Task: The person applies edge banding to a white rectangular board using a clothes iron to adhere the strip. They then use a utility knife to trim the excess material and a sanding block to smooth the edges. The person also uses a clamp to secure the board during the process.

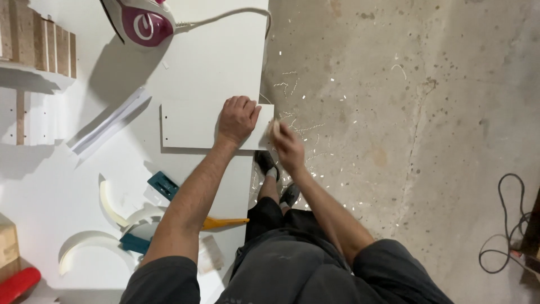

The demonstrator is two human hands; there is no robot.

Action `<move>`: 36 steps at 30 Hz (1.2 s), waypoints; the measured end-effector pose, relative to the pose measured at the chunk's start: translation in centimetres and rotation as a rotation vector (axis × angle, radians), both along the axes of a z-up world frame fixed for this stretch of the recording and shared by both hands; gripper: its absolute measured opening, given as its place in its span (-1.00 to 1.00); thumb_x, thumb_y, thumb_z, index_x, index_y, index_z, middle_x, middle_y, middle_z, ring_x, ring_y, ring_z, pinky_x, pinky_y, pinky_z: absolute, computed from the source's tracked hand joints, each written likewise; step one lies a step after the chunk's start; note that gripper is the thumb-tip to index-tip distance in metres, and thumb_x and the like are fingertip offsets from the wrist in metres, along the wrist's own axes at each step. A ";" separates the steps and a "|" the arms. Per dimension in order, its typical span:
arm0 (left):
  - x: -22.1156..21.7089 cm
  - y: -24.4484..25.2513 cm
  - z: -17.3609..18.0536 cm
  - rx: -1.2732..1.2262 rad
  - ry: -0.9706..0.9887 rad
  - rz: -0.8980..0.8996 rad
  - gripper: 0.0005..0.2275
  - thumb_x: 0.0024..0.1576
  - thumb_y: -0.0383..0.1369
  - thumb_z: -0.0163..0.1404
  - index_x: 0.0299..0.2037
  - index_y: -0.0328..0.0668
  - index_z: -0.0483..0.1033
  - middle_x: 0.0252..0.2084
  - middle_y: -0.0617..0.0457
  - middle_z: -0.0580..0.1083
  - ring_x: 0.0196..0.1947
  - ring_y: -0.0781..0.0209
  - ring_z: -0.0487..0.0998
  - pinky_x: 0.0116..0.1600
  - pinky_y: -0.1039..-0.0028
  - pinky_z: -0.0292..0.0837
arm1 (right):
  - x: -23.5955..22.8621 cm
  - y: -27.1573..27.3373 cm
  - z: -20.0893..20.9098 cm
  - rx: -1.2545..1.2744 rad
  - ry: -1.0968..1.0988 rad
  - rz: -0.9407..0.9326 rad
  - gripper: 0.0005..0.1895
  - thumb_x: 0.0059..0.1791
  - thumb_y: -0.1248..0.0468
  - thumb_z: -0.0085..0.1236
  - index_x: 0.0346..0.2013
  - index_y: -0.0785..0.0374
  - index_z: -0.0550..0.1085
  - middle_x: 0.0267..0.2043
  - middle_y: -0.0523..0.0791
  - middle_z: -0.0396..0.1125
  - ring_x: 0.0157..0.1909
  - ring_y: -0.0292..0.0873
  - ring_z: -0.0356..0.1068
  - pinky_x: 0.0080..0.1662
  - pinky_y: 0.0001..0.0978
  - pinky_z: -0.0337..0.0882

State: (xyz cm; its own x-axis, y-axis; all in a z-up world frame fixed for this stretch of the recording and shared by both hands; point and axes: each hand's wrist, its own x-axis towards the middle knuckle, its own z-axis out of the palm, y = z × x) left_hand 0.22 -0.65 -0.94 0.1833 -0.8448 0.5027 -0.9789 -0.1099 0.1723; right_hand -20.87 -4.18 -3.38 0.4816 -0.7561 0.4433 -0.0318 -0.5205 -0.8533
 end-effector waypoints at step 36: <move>0.0 0.5 0.2 -0.055 0.145 0.044 -0.80 0.35 -0.20 -0.11 -0.28 0.02 0.48 -0.42 0.16 0.38 -0.35 0.20 0.53 -0.11 0.41 0.45 | -5.2 10.5 0.8 -0.066 0.150 0.497 -0.72 -0.02 0.44 0.22 -0.01 0.26 0.59 0.18 0.23 0.35 0.21 0.34 0.33 0.20 0.10 0.36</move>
State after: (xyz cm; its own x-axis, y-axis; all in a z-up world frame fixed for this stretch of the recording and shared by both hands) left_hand 0.22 -0.16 -0.69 0.2932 -0.8064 0.5136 -0.9378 -0.1382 0.3184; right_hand -26.12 6.32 -2.57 0.8367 -0.3934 0.3810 0.1134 -0.5562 -0.8233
